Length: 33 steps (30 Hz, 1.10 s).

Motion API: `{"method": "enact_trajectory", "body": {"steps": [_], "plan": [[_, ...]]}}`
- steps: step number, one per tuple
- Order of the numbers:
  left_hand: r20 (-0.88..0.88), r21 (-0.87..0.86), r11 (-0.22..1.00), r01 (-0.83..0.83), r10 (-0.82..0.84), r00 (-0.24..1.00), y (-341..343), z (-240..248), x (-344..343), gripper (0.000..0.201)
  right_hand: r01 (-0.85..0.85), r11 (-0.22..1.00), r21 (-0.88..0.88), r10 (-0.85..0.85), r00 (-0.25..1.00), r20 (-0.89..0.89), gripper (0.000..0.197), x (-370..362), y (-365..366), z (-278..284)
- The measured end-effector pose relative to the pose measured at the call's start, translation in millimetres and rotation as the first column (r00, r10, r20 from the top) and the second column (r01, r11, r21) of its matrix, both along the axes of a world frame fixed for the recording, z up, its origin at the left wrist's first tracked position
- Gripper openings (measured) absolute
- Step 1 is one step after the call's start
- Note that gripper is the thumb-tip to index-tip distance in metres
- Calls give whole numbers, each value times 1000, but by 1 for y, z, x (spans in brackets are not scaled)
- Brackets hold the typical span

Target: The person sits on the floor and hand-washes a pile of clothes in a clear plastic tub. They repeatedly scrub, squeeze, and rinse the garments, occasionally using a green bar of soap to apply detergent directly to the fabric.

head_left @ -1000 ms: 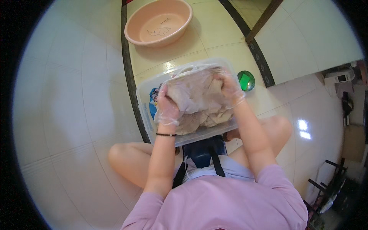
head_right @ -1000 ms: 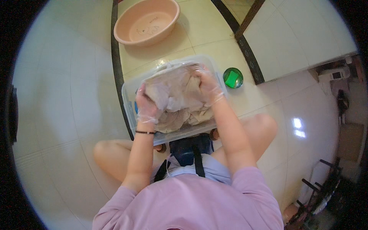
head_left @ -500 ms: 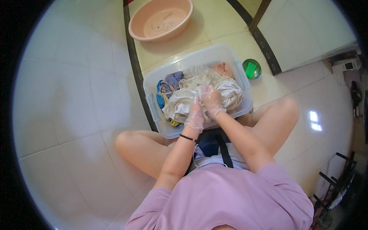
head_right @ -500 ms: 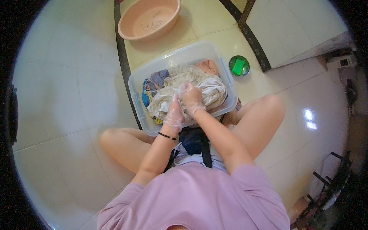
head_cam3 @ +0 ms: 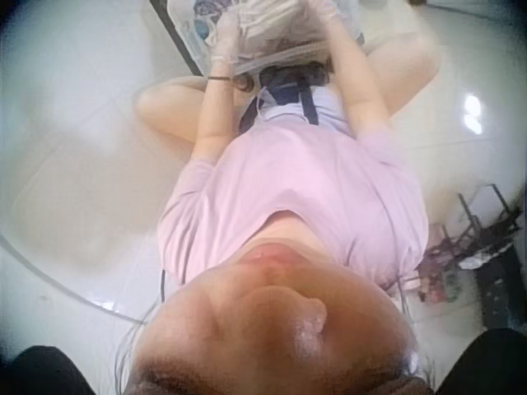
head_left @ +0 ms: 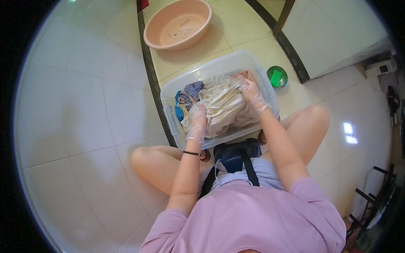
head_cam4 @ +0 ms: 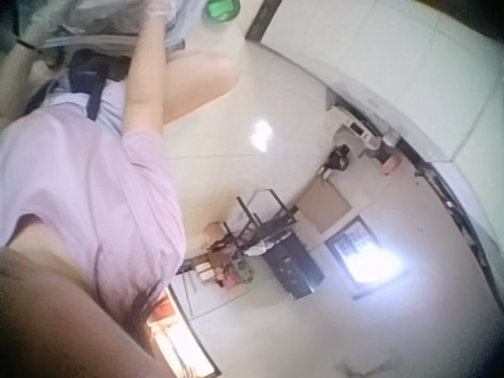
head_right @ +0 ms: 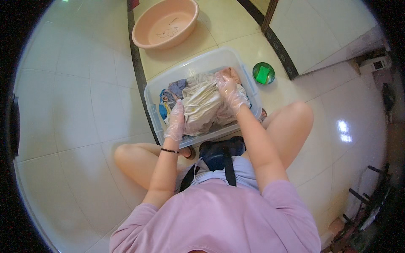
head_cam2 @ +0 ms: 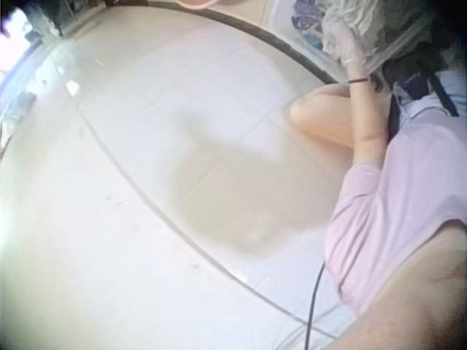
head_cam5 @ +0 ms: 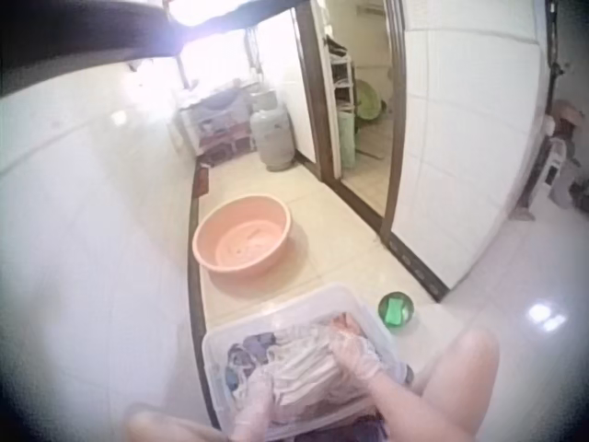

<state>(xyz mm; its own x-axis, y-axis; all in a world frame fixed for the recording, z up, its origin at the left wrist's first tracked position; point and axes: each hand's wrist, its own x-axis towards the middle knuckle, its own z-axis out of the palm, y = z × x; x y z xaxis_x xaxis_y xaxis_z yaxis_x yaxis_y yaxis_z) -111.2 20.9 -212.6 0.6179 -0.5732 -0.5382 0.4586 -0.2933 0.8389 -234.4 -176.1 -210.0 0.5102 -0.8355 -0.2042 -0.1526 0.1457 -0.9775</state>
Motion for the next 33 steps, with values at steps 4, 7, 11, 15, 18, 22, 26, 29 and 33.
{"method": "enact_trajectory", "body": {"steps": [4,7,11,15,18,22,26,29,33], "plan": [[129,185,924,336,-361,923,12,16,20,50,-242,967,-81,238,969,-60,43,2,-28,11],[89,420,715,559,-646,758,-5,43,2,45,-292,919,-266,217,936,-277,41,-15,-39,-9],[165,470,689,552,-683,712,-3,59,-4,41,-379,805,-456,100,844,-526,41,-10,-29,13],[169,214,895,392,-429,887,2,56,10,40,-400,916,0,382,874,-299,34,-15,-46,79],[23,-216,924,317,-319,947,2,59,21,45,-494,858,144,505,862,-54,29,-21,-45,145],[-103,-366,880,303,-362,927,3,105,24,47,-481,873,82,467,872,145,23,-23,-39,183],[280,-87,806,586,-545,791,20,142,34,38,-378,925,48,323,845,425,17,-21,-23,228],[454,27,782,623,-565,689,41,149,48,29,-439,889,127,285,749,599,15,-31,-21,260],[216,-313,936,160,-94,972,51,134,41,29,-453,882,-132,460,888,26,17,-20,-45,239]]}}
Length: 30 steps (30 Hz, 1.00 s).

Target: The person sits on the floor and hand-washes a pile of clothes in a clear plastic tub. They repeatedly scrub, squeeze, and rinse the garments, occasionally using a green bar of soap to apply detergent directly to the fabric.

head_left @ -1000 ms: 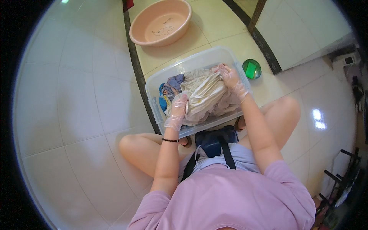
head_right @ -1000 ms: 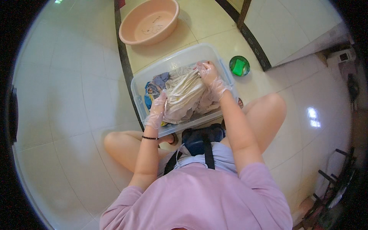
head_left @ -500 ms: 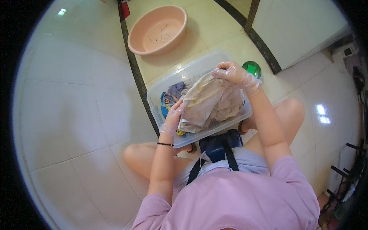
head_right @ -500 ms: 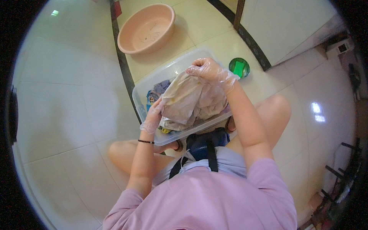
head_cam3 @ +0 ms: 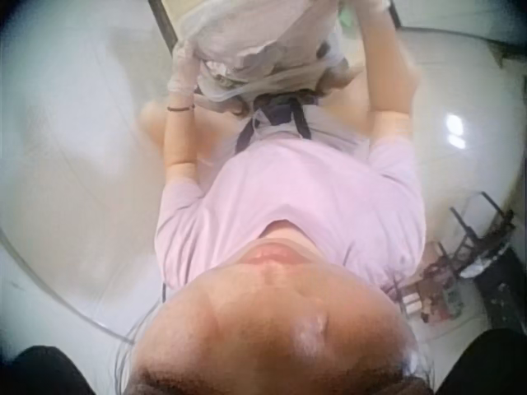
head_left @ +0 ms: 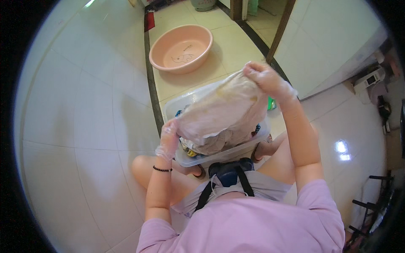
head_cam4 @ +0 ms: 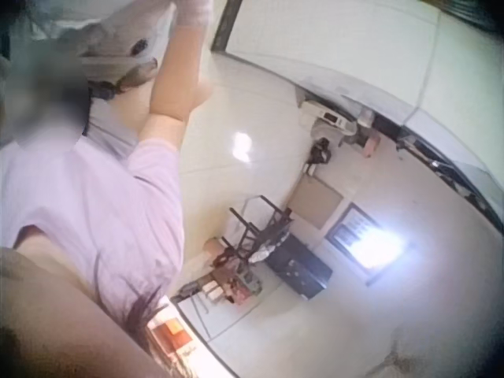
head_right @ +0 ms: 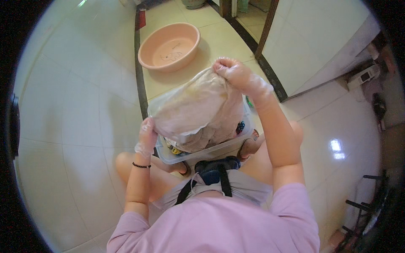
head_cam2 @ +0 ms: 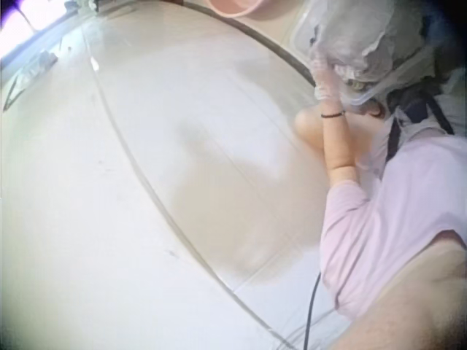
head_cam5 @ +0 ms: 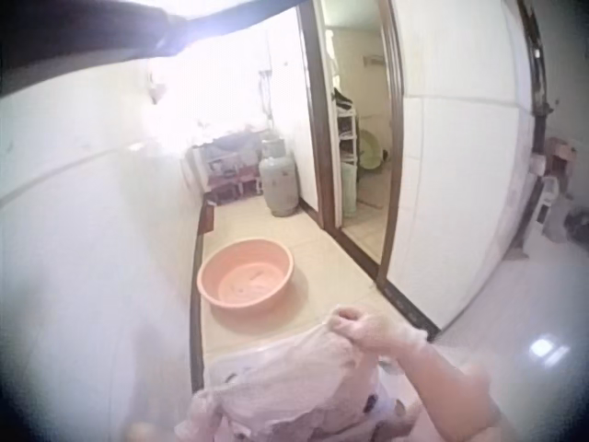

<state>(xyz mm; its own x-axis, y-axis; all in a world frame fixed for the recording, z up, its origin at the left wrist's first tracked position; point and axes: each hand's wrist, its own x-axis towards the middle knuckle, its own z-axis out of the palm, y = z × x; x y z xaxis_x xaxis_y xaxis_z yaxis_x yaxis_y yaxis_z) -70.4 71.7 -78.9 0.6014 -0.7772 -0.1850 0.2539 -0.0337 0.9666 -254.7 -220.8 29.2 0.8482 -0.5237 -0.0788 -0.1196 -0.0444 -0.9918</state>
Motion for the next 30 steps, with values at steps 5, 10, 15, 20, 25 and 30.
{"method": "enact_trajectory", "body": {"steps": [5,10,15,20,25,30], "plan": [[38,422,906,-23,7,999,-28,-81,9,41,-232,643,-730,-323,782,-533,37,-20,-38,-128],[388,774,628,-77,-374,842,11,-176,41,37,136,819,-557,-532,544,-649,40,-31,-67,-219],[-109,533,803,266,-247,963,-33,-82,-9,26,388,811,-438,-554,269,-788,39,-114,-115,-291],[-303,594,739,319,-162,939,-29,-68,-19,49,527,771,-357,-558,289,-778,37,-99,-132,-359],[-309,656,711,254,-54,949,-11,-103,-3,47,487,758,-434,-603,269,-751,39,-75,-153,-426],[-407,757,634,156,271,872,-42,-63,-11,47,571,712,-409,-587,164,-793,73,-43,-164,-420]]}}
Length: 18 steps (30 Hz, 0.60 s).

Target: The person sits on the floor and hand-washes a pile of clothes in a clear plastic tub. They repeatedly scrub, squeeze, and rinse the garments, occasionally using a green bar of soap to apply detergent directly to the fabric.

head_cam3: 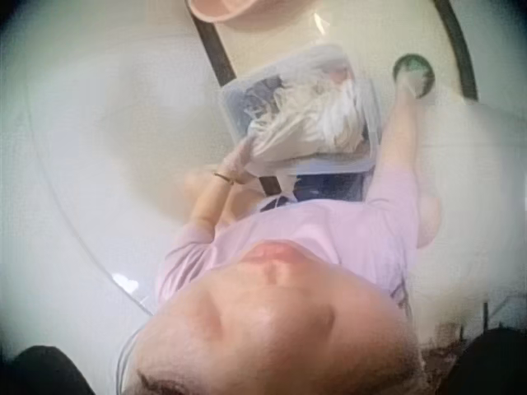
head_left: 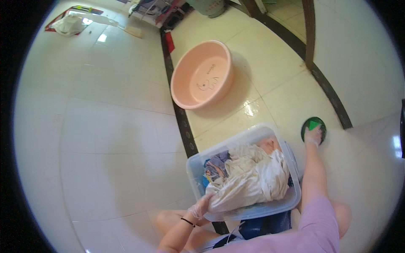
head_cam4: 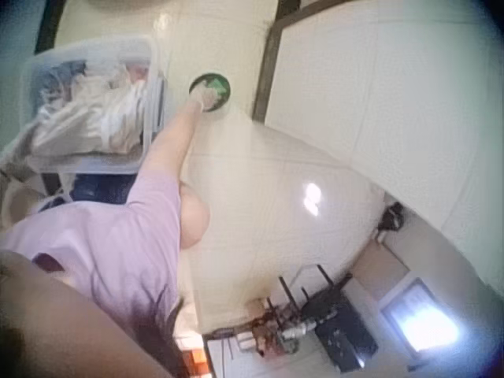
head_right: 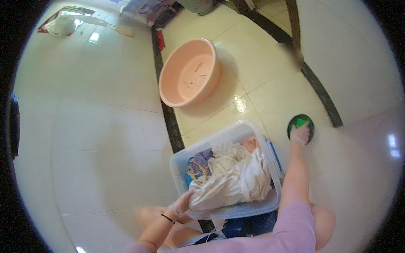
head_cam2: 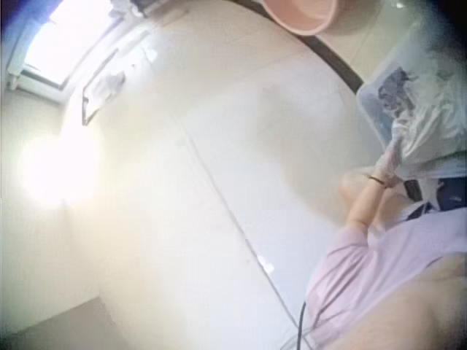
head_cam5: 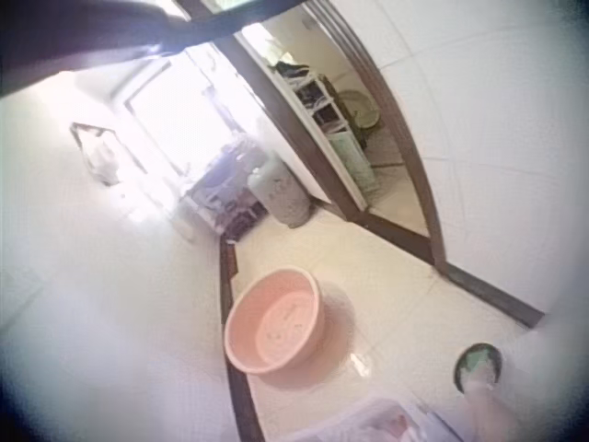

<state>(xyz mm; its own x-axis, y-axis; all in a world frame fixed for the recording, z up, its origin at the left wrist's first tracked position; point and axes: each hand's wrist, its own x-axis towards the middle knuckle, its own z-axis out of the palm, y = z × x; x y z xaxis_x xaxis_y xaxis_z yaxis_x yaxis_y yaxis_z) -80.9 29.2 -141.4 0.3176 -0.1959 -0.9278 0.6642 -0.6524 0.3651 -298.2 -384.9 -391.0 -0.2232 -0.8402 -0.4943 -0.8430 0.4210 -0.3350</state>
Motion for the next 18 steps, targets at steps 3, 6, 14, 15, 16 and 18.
{"method": "enact_trajectory", "body": {"steps": [3,6,14,15,16,18], "plan": [[73,-8,869,496,-494,867,16,-9,18,46,-24,1000,11,25,999,-33,80,2,-3,-10],[53,45,914,402,-405,913,-26,11,-3,41,-60,998,13,59,998,17,82,-7,-17,-19],[297,52,931,361,-359,885,10,-19,-31,26,-44,997,56,25,952,304,67,-31,-45,-7],[255,165,906,390,-421,871,22,-27,-29,27,35,999,-29,-23,940,340,66,-13,-36,22],[208,254,863,437,-490,847,29,-40,-24,28,80,992,-95,-39,929,369,66,-8,-35,42],[237,70,967,245,-255,937,18,-45,-38,35,108,961,-255,4,916,402,67,-5,-36,86]]}}
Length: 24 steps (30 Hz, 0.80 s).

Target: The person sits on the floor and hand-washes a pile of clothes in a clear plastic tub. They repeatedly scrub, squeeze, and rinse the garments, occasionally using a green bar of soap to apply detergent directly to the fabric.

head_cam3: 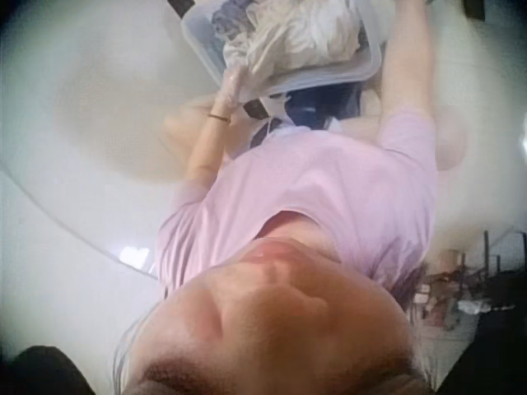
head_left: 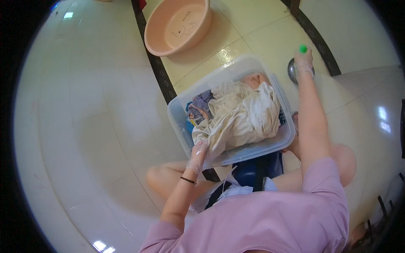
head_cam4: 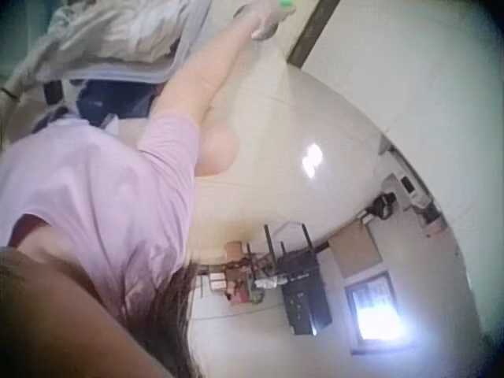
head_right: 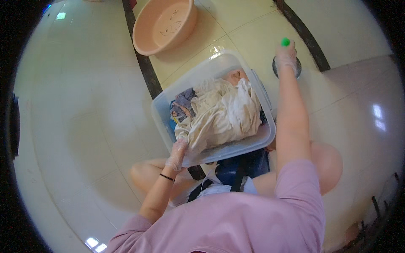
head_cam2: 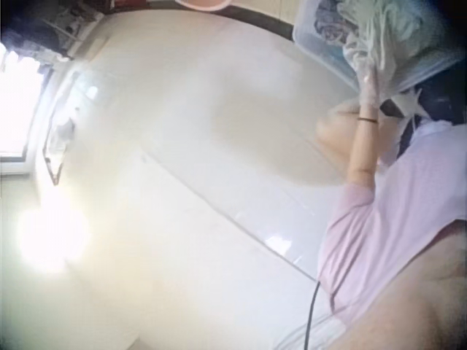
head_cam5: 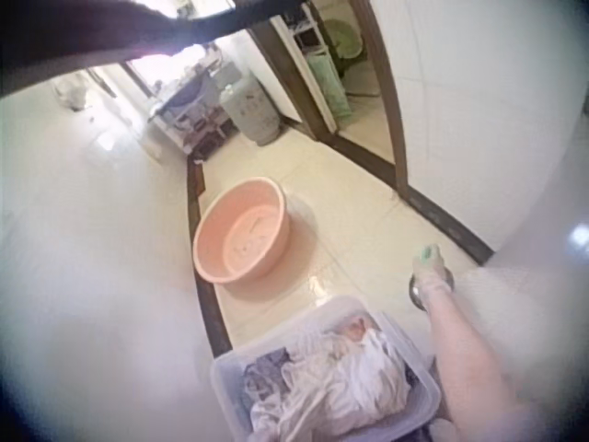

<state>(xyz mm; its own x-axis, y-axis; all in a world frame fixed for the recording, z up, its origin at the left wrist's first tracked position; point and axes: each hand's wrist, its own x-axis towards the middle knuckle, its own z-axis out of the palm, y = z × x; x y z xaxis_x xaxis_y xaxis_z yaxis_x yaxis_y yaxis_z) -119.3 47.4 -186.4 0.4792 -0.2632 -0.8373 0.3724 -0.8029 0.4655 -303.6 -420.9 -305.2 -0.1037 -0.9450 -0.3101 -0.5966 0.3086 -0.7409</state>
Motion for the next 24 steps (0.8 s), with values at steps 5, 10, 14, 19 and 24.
{"method": "enact_trajectory", "body": {"steps": [5,10,14,19,24], "plan": [[70,-286,956,-64,87,994,22,-5,3,43,-229,868,-440,325,933,154,63,73,126,171],[188,-313,949,41,19,982,9,-2,5,43,-800,461,-385,841,532,-97,63,116,314,139],[82,-286,934,-213,245,966,17,-43,2,43,-965,261,-35,915,259,-308,48,122,379,79],[261,-430,900,64,56,964,34,-77,-11,43,-980,143,-137,777,197,-597,36,106,354,30],[310,-384,920,-74,204,929,40,-61,9,45,-946,276,167,705,82,-704,37,121,318,53]]}}
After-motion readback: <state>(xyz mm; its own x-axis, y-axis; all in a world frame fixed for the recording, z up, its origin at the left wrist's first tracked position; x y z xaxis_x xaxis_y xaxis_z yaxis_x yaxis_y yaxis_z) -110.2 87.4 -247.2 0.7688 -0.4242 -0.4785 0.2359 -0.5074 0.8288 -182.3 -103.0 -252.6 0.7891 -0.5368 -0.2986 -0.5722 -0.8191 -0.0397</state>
